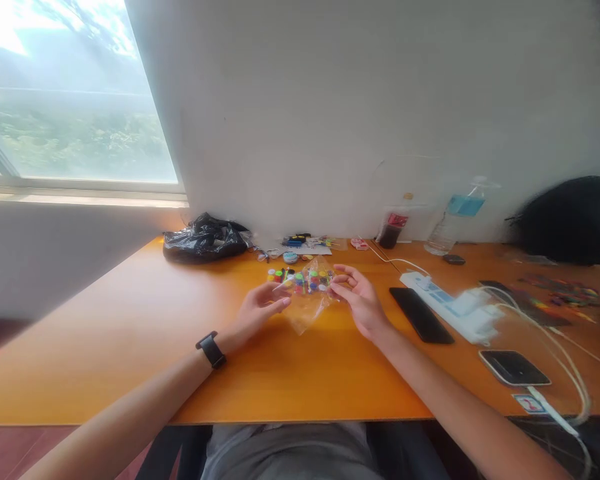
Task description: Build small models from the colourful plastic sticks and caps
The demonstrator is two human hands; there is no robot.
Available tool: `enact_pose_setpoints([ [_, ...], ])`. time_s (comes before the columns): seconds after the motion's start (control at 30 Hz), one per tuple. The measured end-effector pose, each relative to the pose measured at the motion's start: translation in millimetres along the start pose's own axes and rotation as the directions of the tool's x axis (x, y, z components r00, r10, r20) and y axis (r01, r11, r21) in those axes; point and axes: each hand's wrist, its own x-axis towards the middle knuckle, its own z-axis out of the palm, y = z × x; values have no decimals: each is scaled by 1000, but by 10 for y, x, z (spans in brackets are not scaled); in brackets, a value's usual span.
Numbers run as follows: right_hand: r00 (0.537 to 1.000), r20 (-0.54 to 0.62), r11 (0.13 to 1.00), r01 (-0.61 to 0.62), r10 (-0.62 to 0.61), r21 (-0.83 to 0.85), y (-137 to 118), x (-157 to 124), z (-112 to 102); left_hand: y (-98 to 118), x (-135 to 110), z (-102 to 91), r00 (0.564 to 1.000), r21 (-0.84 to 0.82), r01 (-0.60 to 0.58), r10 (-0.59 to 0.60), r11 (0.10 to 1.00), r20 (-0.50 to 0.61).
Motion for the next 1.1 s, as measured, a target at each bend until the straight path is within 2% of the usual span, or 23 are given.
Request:
enact_pose_setpoints([
  [0.07, 996, 5, 995, -89, 89, 33, 95, -89, 21, -18, 0, -4, 999, 0, 15, -15, 1000, -33],
  [0.1, 986, 51, 987, -159, 158, 31, 134, -109, 17, -32, 1, -6, 999, -5, 27, -27, 1000, -41],
  [0.17, 937, 191, 956, -290, 291, -32, 189, -120, -2, -61, 6, -10, 998, -19, 44, -45, 999, -36],
  [0.23, 884, 289, 930, -348, 368, -120, 218, -114, -20, -81, 12, -13, 998, -34, 44, -46, 998, -36],
  [0.27, 878, 300, 928, -347, 373, -137, 225, -109, -25, -89, 17, -14, 998, -40, 42, -43, 998, -41],
  [0.4, 928, 218, 954, -297, 301, -51, 219, -85, -46, -120, 43, -24, 998, -72, 45, -47, 996, -34],
  [0.5, 945, 177, 961, -278, 275, -10, 180, -61, -99, -141, 62, -42, 995, -133, 70, -78, 989, -55],
  [0.57, 938, 198, 957, -288, 285, -10, 148, -53, -137, -143, 70, -57, 994, -164, 71, -84, 984, -73],
  [0.73, 872, 309, 923, -380, 381, -64, 142, -87, -94, -105, 58, -60, 994, -187, 46, -64, 981, -94],
  [0.9, 919, 201, 939, -345, 340, -12, 219, -99, 5, -84, 23, -5, 989, -170, 147, -146, 974, 20],
  [1.1, 957, 131, 966, -258, 258, -18, 227, -64, -64, -44, 10, -12, 987, -175, 155, -161, 972, -19],
])
